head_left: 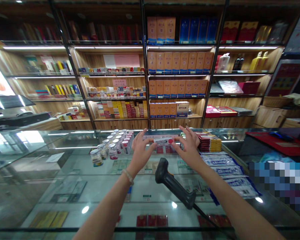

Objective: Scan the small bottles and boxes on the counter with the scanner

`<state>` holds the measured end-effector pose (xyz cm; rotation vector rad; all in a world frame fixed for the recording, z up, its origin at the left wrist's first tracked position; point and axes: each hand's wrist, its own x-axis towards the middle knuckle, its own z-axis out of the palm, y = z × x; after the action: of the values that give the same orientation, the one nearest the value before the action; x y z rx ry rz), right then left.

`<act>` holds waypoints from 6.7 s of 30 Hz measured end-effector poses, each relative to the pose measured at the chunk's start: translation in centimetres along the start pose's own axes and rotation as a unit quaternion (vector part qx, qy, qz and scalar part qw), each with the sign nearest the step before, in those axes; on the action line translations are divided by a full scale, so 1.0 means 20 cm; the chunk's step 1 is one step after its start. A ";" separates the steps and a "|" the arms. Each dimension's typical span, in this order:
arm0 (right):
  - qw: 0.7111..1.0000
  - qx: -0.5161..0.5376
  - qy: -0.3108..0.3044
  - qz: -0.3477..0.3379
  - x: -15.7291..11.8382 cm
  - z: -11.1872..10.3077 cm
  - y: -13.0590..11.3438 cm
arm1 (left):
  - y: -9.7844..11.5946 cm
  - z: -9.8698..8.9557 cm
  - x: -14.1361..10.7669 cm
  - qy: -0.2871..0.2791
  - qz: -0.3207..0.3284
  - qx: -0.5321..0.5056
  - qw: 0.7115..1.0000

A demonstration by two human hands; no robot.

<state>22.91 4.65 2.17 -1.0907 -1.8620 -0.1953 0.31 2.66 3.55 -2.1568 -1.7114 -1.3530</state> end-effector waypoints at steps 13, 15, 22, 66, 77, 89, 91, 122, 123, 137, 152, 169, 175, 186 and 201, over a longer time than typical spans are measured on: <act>0.967 -0.169 0.075 -0.175 -0.05 0.00 0.04 | 0.01 0.02 -0.01 -0.049 -0.060 -0.020 0.997; 0.968 -0.164 0.075 -0.172 -0.05 0.00 0.04 | 0.01 0.03 -0.01 -0.055 -0.058 -0.018 0.997; 0.958 -0.184 0.119 -0.186 -0.04 -0.02 0.02 | -0.01 0.06 -0.01 -0.048 -0.044 0.004 0.998; 0.972 -0.223 -0.008 -0.077 -0.02 -0.14 -0.18 | -0.04 0.00 -0.06 0.128 0.161 0.119 0.971; 0.971 -0.189 -0.147 -0.024 -0.31 -0.18 -0.34 | -0.06 0.00 -0.06 0.122 0.155 0.118 0.973; 0.947 -0.247 -0.205 0.003 -0.38 -0.09 -0.43 | -0.08 0.00 -0.06 0.132 0.163 0.134 0.968; 0.945 -0.251 -0.211 0.008 -0.39 -0.08 -0.43 | -0.08 0.00 -0.06 0.134 0.162 0.133 0.968; 0.971 0.145 -0.143 0.124 -0.46 -0.19 -0.40 | -0.14 0.01 -0.07 0.149 0.127 0.143 0.970; 0.959 0.182 -0.166 0.137 -0.46 -0.20 -0.40 | -0.14 0.01 -0.07 0.151 0.124 0.141 0.971; 0.833 0.395 -0.280 0.266 -0.43 -0.28 -0.47 | -0.15 0.00 -0.06 0.159 0.124 0.127 0.971; 0.872 0.339 -0.261 0.241 -0.39 -0.32 -0.50 | -0.16 0.00 -0.05 0.163 0.127 0.126 0.970; 0.925 -0.132 -0.352 0.060 -0.37 -0.18 -0.51 | -0.16 0.00 -0.04 0.169 0.143 0.125 0.967; 0.928 -0.153 -0.338 0.033 -0.39 -0.12 -0.49 | -0.16 0.00 -0.04 0.164 0.145 0.127 0.967; 0.924 -0.147 -0.351 0.015 -0.38 -0.11 -0.49 | -0.16 0.01 -0.04 0.168 0.146 0.121 0.967; 0.938 -0.120 -0.325 0.010 -0.39 -0.13 -0.43 | -0.16 0.01 -0.05 0.154 0.132 0.116 0.972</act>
<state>19.38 -6.54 0.03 -1.4643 -2.4568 -0.0484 -2.17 3.17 1.48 -1.8527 -1.3383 -1.2637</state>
